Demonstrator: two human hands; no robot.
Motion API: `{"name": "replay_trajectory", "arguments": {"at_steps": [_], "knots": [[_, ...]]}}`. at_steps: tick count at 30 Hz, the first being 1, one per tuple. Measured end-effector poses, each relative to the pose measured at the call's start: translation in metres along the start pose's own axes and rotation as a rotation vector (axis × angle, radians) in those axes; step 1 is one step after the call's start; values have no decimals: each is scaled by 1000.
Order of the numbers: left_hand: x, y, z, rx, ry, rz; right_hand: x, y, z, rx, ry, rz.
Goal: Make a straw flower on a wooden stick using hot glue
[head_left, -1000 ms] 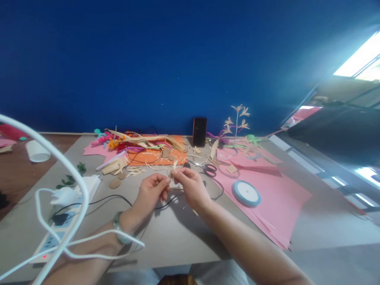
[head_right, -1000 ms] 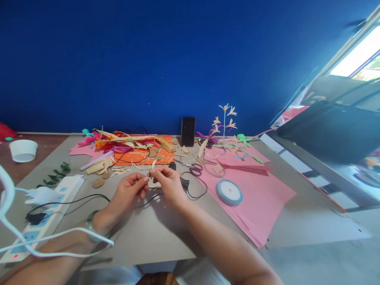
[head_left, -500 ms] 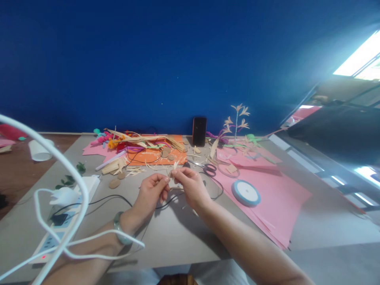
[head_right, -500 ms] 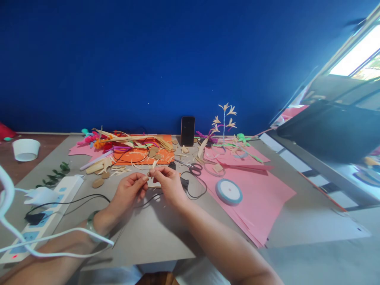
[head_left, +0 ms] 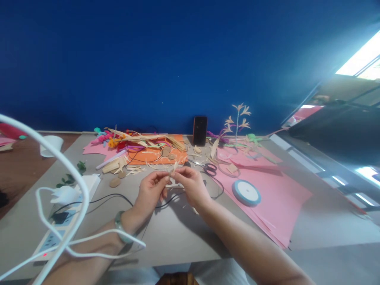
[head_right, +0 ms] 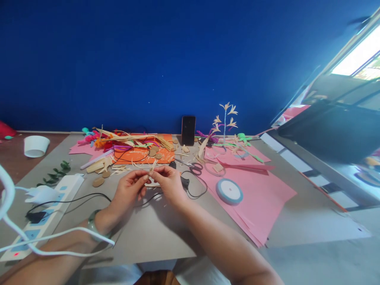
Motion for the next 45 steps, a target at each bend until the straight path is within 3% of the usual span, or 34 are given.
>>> {"name": "replay_trajectory", "arguments": {"at_steps": [16, 30, 45], "knots": [[6, 0, -4, 24, 115, -29, 1, 4, 3, 6, -138, 10], [-3, 1, 12, 160, -66, 24, 3, 8, -15, -52, 77, 35], [-13, -1, 6, 103, -139, 60, 4, 7, -13, -42, 129, 35]]}}
Point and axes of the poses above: each hand's wrist, its own y-axis towards the middle knuckle, its own x-axis out of the back of the hand, z = x × y, the point moved 9 cm from there along y, towards the middle knuckle, and after that the axes turned 14 degrees about z, right-handed, at the moved point
